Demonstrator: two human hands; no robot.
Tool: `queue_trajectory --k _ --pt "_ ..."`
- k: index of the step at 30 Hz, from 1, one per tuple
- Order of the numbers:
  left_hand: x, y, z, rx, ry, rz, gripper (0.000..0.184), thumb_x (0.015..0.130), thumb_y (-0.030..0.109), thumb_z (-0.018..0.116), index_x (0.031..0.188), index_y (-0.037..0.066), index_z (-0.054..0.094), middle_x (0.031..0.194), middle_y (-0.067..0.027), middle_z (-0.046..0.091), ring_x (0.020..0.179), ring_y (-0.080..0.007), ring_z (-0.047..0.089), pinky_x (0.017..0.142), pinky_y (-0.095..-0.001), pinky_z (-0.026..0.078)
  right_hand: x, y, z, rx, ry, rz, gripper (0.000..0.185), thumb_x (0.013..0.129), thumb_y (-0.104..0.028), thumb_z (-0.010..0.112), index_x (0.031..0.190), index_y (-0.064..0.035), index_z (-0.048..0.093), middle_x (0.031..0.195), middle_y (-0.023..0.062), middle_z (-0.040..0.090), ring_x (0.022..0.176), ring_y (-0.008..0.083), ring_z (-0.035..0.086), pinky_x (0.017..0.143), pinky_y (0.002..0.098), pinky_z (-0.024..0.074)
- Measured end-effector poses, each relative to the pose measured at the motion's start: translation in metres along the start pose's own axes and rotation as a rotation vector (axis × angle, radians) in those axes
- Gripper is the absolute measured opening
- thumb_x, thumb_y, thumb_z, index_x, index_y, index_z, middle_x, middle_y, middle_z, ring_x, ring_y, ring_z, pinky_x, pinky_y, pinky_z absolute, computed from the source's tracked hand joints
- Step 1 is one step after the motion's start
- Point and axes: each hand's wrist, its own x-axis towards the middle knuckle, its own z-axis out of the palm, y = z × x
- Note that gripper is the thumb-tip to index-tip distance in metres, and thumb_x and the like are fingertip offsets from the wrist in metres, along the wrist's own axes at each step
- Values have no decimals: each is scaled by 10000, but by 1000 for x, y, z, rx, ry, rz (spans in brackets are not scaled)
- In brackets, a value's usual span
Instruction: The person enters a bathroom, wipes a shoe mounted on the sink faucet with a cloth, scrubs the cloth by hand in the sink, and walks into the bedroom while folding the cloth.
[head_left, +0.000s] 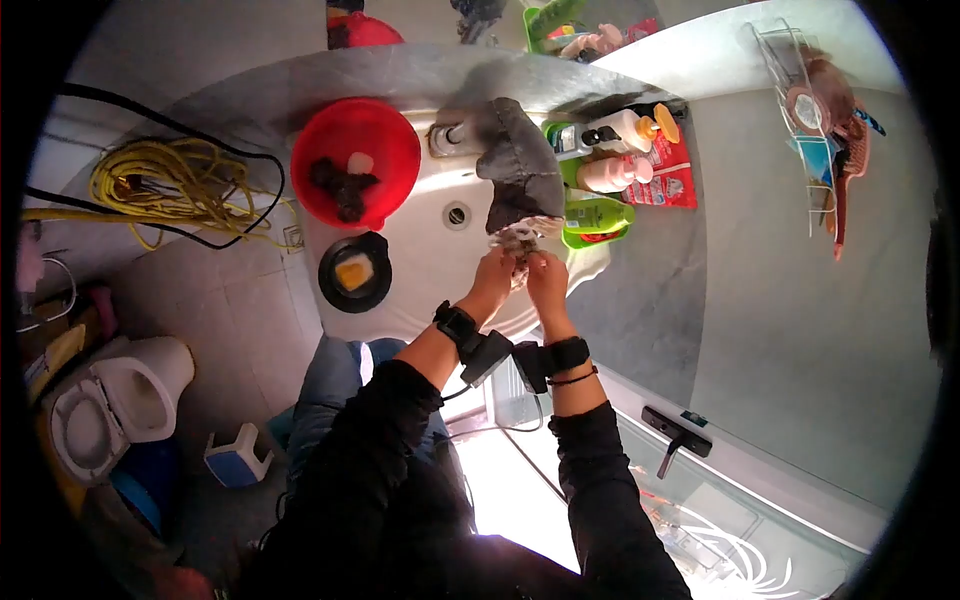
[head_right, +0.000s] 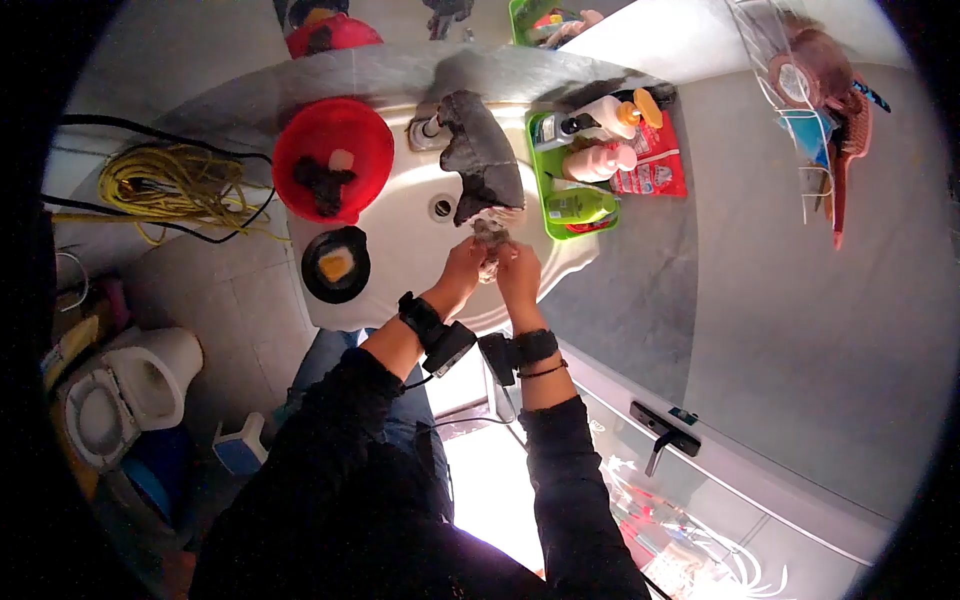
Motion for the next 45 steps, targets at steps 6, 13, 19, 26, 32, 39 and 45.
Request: queue_trajectory --k 6,13,19,26,32,39,45 --pt "-22 48 3 -530 187 -88 229 818 161 330 1014 80 417 952 -57 507 826 -145 508 674 -272 400 -1 5 -1 676 118 507 228 799 -198 387 757 -28 534 711 54 553 637 197 534 552 316 433" --pt "-13 34 -5 -628 183 -12 408 642 -118 427 1008 60 398 955 -51 483 854 -147 480 736 -281 386 -21 -9 -3 1496 139 730 293 792 -175 302 1018 -13 396 1051 104 419 976 232 422 834 407 357" --pt "-17 44 5 -548 345 -24 468 643 -152 385 1076 26 371 1011 -59 463 922 -158 463 796 -281 374 -20 13 5 1809 289 865 352 762 -147 285 1064 -1 393 1116 140 405 1036 259 386 918 416 275" --pt "-11 63 9 -435 -57 14 520 601 -145 312 1081 43 384 990 -33 485 886 -137 498 719 -246 432 -11 13 -14 1762 148 697 320 786 -136 306 1057 0 409 1078 104 449 1011 201 418 874 343 324" --pt "-10 72 15 -377 -142 31 333 720 -30 398 1040 46 449 946 -37 510 800 -109 511 677 -236 424 6 -3 -29 1412 -8 512 275 784 -105 365 1038 -15 420 1021 76 471 898 178 461 798 301 371" --pt "-6 67 20 -508 -147 -116 216 780 105 450 995 79 440 783 -15 502 619 -98 472 479 -211 351 13 -32 -38 305 -200 -252 181 683 8 449 853 9 510 781 165 524 708 291 512 630 311 399" --pt "-4 66 15 -513 -52 -138 166 802 90 414 953 58 476 762 -43 521 651 -125 515 534 -252 415 -2 -5 -32 473 -222 -121 305 694 -28 480 999 -23 504 919 112 522 876 213 490 750 296 390"
